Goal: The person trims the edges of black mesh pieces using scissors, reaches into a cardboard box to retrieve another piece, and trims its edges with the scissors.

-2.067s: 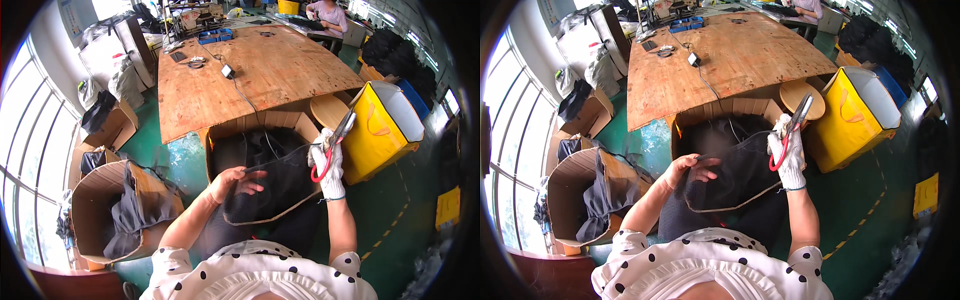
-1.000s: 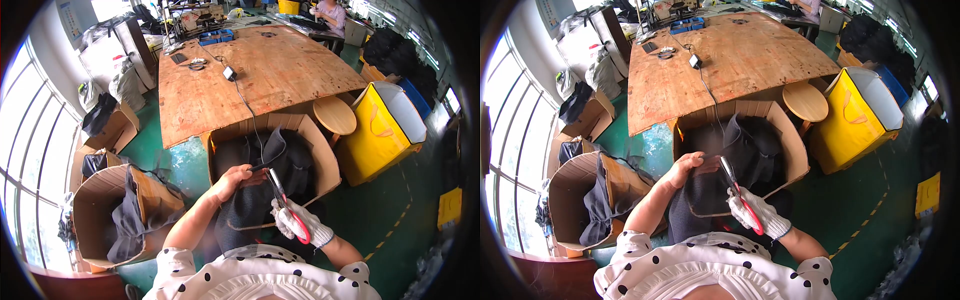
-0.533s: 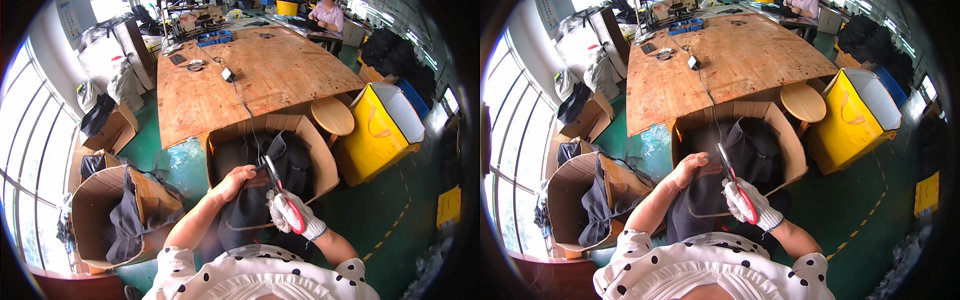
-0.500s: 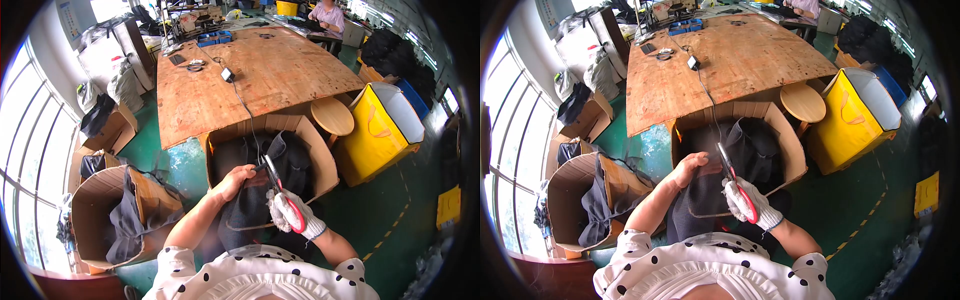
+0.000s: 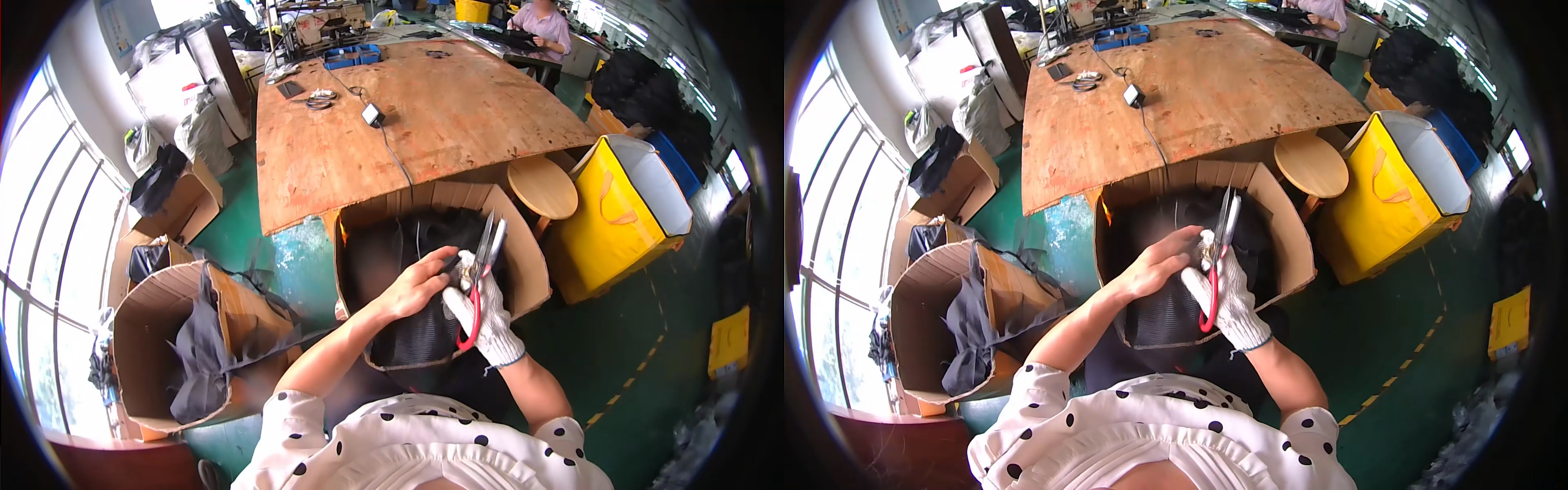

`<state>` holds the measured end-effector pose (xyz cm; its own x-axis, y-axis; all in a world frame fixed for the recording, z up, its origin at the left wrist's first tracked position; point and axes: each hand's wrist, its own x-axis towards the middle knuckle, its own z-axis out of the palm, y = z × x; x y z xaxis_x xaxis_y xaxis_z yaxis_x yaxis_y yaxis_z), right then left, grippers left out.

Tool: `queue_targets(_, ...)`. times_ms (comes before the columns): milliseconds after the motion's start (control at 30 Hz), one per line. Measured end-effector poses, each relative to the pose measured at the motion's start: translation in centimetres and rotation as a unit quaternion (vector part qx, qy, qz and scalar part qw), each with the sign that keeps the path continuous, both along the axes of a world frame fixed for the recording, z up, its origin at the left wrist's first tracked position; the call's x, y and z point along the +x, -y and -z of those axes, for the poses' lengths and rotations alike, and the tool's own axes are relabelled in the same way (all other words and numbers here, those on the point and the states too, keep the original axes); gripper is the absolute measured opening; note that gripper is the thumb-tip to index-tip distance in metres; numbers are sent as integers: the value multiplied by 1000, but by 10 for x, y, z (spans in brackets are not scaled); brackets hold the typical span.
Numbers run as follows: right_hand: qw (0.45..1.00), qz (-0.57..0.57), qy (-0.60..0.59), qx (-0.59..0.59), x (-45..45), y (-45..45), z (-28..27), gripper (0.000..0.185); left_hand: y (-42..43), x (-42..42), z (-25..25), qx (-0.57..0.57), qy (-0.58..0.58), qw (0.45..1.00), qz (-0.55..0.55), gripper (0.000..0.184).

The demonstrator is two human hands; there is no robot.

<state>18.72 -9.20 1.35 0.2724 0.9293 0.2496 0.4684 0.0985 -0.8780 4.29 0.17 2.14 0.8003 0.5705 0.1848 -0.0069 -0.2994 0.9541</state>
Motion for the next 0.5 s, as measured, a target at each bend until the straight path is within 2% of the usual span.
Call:
queue_targets(33,996,24,79,27,0,-6,0,57,0,1,-3,34,-17,999,2,46)
queue_targets(67,998,11,-1,65,3,-14,6,44,2,0,-4,25,-34,999,-26,45)
queue_targets(133,984,80,157,2,17,-22,-10,24,-5,-15,-11,-38,-62,997,-8,47)
queue_targets(167,991,45,-126,25,35,-30,2,25,-12,-26,-9,-14,-110,994,-1,46)
queue_targets(200,946,-1,-322,31,48,-32,11,27,-18,-36,-9,-40,-135,990,28,46)
queue_targets(233,861,-22,-507,38,58,-35,14,29,-18,-46,-9,-19,-178,983,32,48)
queue_targets(267,832,-30,-553,38,61,-33,2,26,-18,-54,-10,3,-221,975,36,51)
queue_targets(300,800,-36,-598,38,63,-31,-11,23,-19,-62,5,4,-184,982,39,43)
queue_targets(367,789,-33,-612,31,76,-35,-11,17,-8,-64,1,-41,-146,987,48,38)
queue_targets(400,789,-33,-613,31,79,-35,-8,17,-5,-65,-1,-87,-106,989,58,33)
queue_targets(467,826,-19,-563,7,83,-35,-2,21,-8,-64,-2,-66,-141,986,56,28)
queue_targets(500,837,-9,-548,-7,86,-35,1,25,-8,-62,-4,6,-172,985,31,27)
